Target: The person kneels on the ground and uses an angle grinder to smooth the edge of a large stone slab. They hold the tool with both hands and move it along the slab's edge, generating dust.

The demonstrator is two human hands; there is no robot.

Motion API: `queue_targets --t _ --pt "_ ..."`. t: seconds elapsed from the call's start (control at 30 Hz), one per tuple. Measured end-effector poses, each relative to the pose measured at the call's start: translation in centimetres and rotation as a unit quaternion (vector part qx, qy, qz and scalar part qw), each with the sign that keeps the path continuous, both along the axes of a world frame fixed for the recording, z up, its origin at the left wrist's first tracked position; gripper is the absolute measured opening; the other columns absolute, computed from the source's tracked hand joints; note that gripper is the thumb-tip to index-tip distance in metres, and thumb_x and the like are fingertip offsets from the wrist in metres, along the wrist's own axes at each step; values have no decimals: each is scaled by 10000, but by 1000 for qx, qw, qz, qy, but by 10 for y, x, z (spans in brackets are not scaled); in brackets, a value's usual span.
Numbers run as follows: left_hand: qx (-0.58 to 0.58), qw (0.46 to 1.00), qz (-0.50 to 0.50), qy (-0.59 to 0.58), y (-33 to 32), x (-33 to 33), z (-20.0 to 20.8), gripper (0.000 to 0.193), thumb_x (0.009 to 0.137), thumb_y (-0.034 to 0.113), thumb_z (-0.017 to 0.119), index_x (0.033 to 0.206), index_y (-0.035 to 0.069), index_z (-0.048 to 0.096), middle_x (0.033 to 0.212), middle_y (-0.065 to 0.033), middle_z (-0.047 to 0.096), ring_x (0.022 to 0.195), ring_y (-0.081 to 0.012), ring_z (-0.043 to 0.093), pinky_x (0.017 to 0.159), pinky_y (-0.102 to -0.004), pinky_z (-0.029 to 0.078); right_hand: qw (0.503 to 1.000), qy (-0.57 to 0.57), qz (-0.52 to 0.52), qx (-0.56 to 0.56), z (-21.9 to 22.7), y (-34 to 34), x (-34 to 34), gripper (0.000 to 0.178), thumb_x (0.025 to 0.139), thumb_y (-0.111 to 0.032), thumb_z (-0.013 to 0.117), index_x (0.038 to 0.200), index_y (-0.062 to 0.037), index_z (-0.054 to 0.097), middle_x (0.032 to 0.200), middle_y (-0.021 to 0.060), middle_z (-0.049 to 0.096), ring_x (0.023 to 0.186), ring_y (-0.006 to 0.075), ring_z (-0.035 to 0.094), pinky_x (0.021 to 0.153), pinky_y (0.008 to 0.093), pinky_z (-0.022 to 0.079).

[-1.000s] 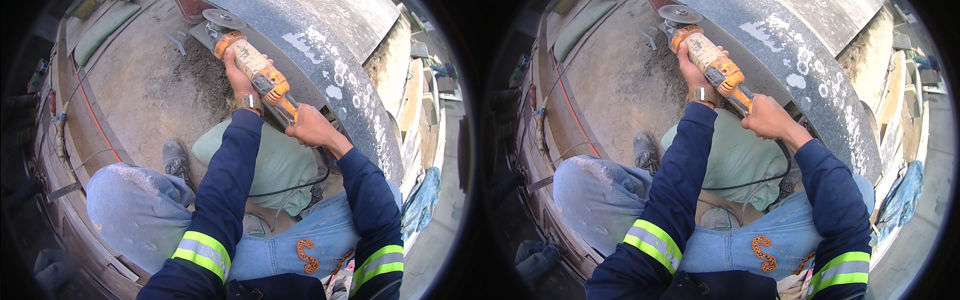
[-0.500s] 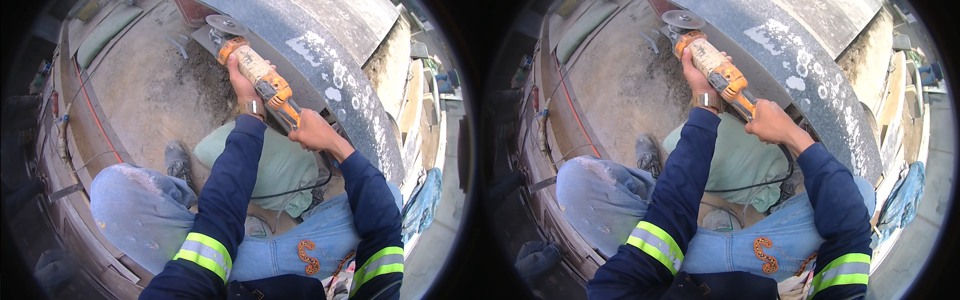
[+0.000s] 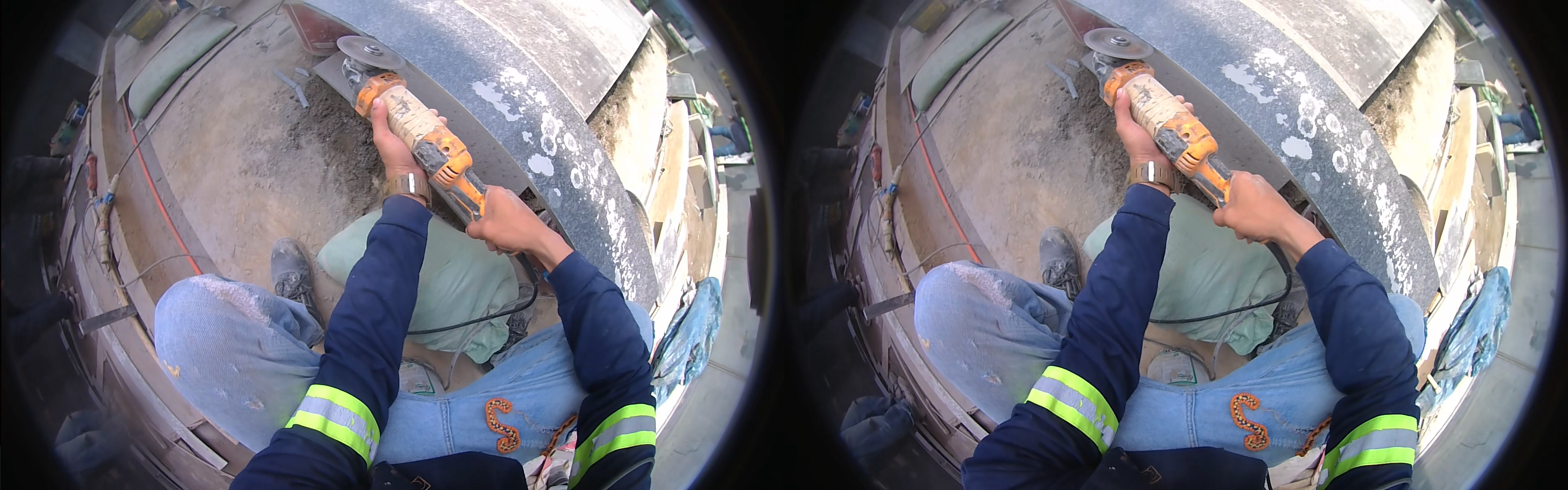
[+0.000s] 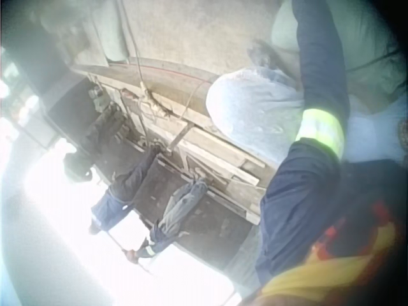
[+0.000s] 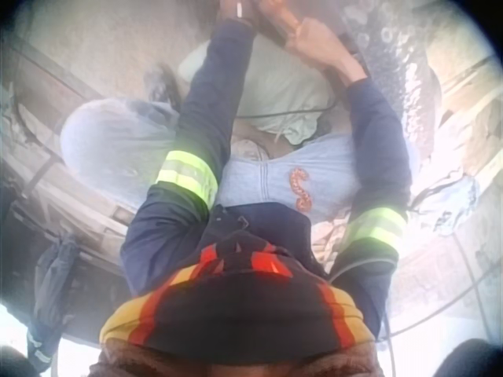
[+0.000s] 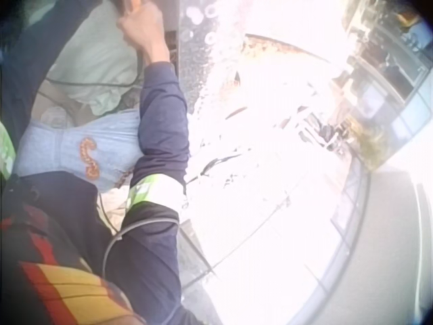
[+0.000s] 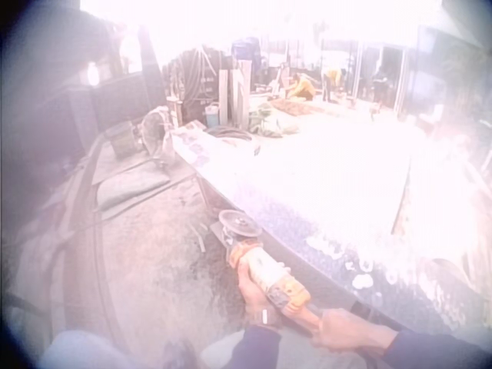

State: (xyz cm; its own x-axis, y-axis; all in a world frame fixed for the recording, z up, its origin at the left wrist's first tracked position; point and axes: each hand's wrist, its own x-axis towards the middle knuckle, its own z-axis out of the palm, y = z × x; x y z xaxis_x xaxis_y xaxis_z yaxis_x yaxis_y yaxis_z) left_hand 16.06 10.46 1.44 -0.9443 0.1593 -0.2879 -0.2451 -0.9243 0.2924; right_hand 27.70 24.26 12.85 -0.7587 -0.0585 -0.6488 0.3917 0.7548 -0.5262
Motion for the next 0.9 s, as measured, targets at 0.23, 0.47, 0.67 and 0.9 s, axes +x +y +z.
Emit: queue_targets --t 0.23,0.47,0.67,0.9 --pt "1 1000 -2 11 -2 -5 -4 706 907 712 483 1189 66 530 899 -207 653 786 -369 687 662 -483 591 1000 9 7 2 -6 0 -4 288 793 -85 707 961 99 562 593 138 622 481 214 639 403 362 486" --pt "2 1000 -2 14 -2 -9 -4 718 904 723 482 1200 70 531 910 -212 656 786 -368 687 668 -481 592 1000 15 7 -4 -8 0 -8 274 790 -83 707 941 93 562 592 141 622 488 216 643 415 361 492" --pt "-9 1000 4 24 -3 -13 -5 730 904 731 477 1207 69 525 916 -214 654 796 -370 685 683 -492 588 1000 14 14 4 -8 -2 -13 279 791 -86 709 947 95 564 595 151 628 497 219 646 418 366 490" --pt "5 1000 -1 17 -6 -21 -12 742 898 737 478 1193 57 519 918 -214 652 804 -374 682 685 -504 582 1000 11 5 6 1 -8 -18 238 743 -99 679 863 66 556 578 124 625 486 206 645 454 354 503"
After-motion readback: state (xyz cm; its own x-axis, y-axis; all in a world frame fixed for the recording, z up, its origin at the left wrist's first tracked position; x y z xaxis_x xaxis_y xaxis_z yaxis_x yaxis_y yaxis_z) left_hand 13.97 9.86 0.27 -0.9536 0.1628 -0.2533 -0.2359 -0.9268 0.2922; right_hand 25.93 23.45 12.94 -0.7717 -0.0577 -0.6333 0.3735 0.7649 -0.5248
